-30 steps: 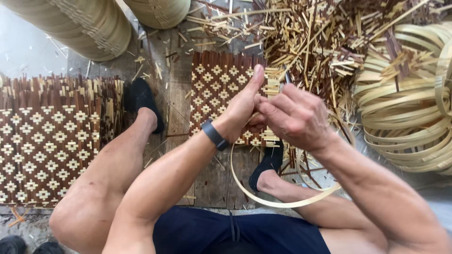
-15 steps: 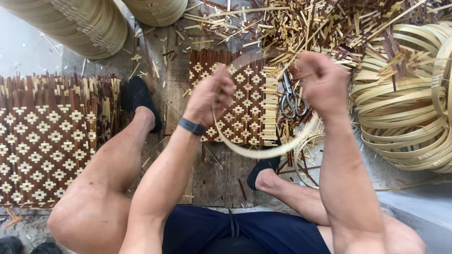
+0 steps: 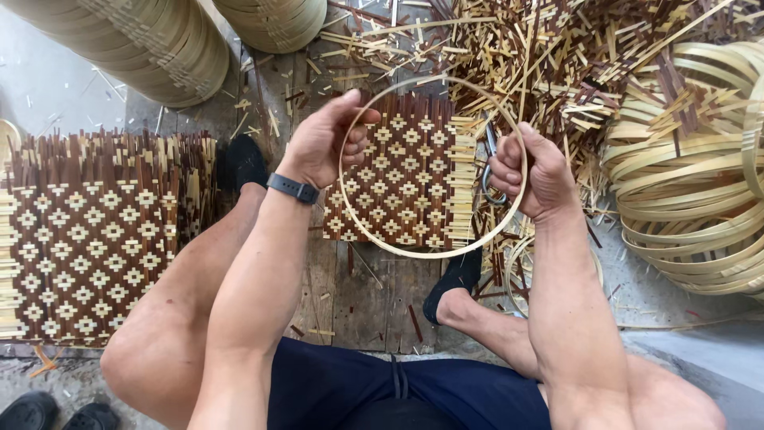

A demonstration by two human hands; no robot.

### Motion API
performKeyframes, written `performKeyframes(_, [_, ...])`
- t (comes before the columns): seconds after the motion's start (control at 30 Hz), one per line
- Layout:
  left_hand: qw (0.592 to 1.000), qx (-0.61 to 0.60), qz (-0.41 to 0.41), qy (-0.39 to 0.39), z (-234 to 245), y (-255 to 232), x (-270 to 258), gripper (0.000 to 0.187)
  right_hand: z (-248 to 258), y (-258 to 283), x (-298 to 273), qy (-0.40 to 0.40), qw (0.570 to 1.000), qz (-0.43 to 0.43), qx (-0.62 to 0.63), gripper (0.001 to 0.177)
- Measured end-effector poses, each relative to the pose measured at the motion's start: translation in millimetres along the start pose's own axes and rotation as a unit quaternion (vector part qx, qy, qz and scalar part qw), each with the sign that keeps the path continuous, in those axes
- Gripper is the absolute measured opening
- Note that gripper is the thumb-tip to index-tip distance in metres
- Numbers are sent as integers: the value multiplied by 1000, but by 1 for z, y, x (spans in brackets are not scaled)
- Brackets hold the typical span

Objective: The person weaves bamboo strips into circular baskets using a pre-woven patterned mat and circular frames. They trim excess strips with shears, flip the basket to check the underside, and stack finished units.

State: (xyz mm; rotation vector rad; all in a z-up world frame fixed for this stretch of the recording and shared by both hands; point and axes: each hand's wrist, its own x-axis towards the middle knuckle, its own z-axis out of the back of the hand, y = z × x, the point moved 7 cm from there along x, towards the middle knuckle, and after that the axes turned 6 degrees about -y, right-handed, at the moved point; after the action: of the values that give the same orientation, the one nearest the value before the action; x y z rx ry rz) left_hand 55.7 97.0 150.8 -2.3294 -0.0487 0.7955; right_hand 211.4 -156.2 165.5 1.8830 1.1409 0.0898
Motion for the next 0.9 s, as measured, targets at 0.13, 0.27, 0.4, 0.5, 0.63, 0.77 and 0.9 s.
performKeyframes(0.13, [999,49,3,-3,3,22,10,35,10,-5,1,-82,990,-28,-114,36])
performKeyframes(0.27, [998,33,25,-56,18,40,19,39,27,-20,11,-133,978,-49,-155,50])
performKeyframes(0.4, [998,-13,35,-51,30,47,25,36,32,-29,16,-111,979,-59,-159,51])
performKeyframes(0.5, [996,-65,14,-55,38,51,30,35,29,-23,12,-119,974,-11,-191,36])
performKeyframes(0.63, [983,-139,-36,-112,63,58,42,32,49,-28,23,-238,918,47,-315,13])
performKeyframes(0.77, [955,-49,-93,-276,119,91,60,17,85,-70,48,-306,866,50,-393,17])
performKeyframes(0.9, [866,243,-263,-349,165,112,76,14,116,-112,70,-310,801,49,-509,23])
